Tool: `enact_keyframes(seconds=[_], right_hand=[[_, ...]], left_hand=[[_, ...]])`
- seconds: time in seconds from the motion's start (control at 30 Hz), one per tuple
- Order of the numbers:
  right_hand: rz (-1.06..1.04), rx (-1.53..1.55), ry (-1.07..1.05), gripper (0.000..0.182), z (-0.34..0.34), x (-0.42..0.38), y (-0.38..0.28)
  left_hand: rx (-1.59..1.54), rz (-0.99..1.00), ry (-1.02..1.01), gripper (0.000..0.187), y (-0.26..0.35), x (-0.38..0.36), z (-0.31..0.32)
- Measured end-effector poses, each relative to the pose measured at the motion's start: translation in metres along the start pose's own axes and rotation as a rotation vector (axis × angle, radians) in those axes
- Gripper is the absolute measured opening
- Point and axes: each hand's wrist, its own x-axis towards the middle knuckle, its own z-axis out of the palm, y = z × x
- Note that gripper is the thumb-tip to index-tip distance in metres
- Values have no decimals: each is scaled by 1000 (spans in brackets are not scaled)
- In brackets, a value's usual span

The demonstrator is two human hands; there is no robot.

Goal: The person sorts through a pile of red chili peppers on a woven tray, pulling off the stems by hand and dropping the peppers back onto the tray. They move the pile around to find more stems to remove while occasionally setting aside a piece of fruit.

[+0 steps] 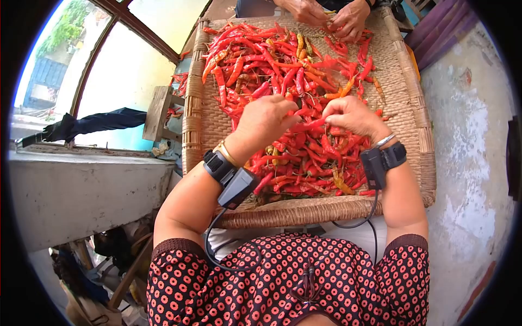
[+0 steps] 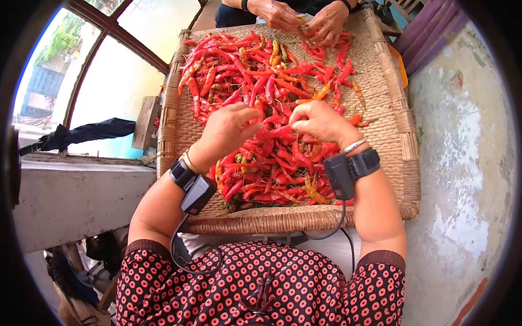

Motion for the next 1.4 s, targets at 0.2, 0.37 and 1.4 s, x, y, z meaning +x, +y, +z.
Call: enact_keyframes(seconds=[0.2,0.37,1.4], right_hand=[[-88,446,472,23,-49,3,29],[-45,595,691,57,-36,7,32],[-340,-592,90,20,29,21,22]], left_hand=[[98,-228,122,18,-30,3,-11],[180,-279,-28,22,-32,1,-7],[113,-96,-62,13,-31,-1,-1]])
